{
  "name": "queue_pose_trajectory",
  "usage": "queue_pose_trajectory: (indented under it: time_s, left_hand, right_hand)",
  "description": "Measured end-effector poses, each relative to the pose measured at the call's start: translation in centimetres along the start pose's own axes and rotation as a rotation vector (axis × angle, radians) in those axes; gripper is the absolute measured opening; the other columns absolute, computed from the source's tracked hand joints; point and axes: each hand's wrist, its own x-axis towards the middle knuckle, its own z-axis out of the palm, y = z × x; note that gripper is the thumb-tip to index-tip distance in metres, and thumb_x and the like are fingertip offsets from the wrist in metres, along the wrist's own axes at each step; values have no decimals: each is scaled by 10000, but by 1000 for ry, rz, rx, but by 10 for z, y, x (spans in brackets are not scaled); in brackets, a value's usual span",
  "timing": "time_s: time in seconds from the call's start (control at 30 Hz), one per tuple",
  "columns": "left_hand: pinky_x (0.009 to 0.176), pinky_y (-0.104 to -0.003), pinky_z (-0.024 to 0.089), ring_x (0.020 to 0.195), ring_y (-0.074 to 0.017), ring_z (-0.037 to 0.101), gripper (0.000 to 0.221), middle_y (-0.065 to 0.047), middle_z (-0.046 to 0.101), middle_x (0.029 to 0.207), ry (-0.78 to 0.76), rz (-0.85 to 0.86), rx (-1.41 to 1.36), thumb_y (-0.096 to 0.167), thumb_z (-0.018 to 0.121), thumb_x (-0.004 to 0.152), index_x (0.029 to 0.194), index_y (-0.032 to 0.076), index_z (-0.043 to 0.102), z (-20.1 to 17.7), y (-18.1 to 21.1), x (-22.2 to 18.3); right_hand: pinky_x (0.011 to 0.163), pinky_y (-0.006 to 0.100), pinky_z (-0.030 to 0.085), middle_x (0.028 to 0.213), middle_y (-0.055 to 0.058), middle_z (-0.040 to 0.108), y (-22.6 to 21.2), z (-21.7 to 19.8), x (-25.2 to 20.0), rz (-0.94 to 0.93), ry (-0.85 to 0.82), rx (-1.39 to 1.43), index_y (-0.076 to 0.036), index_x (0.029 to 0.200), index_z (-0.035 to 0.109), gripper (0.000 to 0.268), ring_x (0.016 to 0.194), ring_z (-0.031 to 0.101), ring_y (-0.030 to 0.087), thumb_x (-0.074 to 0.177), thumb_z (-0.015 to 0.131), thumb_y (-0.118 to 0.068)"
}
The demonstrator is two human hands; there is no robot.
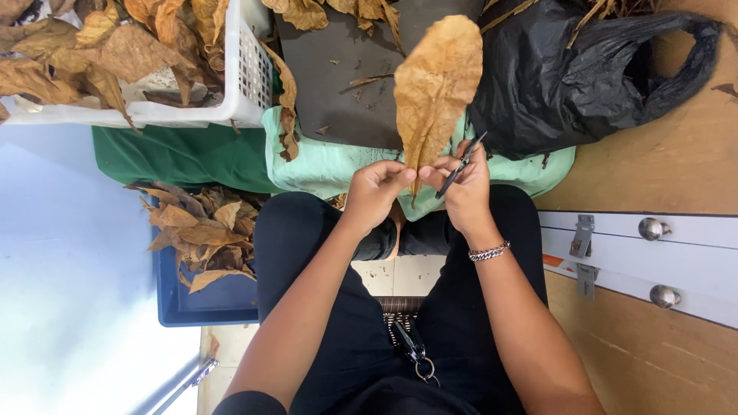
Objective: Trimming the central stems from dried leaves using scissors in a processing area.
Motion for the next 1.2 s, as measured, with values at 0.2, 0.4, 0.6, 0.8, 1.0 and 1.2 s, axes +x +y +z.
queue_pose_trajectory:
  time_s: [0.2,0.4,0.6,0.8,1.0,1.2]
  left_hand:
    - [828,-256,547,835,-20,635,190,21,731,849,31,47,63,263,787,952,1009,85,754,2,-15,8]
    - [879,-318,561,854,-106,712,306,-46,745,894,-66,-3,18,251,845,892,1059,27,719,8,0,-2]
    - [890,-401,565,891,-176,721,263,-86,757,894,-155,8,208,242,769,951,1055,1,755,2,-9,0]
    - [873,-302,560,843,-37,658,183,36,736,794,-29,26,133,276,842,901,945,108,788,-3,-2,6]
    - [792,-244,545,783,-20,639,209,-13,719,736,55,-37,-63,301,838,906,928,99,793,-1,6,5]
    - [905,-257,526,860,-79,705,216,-44,765,890,124,-43,-237,265,829,911,1015,92,752,4,-10,7]
  right_hand:
    - [624,158,575,813,7,678,-5,2,2,-38,13,1,-175,1086,379,631,662,704,78,784,886,49]
    - [619,160,571,827,13,687,19,-18,12,-58,27,-39,-165,1097,369,624,667,700,76,806,885,30]
    - [627,156,561,852,26,678,14,-17,9,-57,20,-38,-171,1103,359,616,668,686,62,828,869,35]
    - [614,307,624,1030,146,689,-6,-5,-13,95,-138,-87,-136,1029,408,538,780,720,193,795,891,-92]
    - [642,291,564,762,87,680,-27,2,-44,306,-314,-327,-53,907,604,353,704,654,136,760,917,-121]
    - [574,282,533,670,88,641,-8,2,-55,415,-341,-418,-44,857,635,298,633,653,171,764,890,-166]
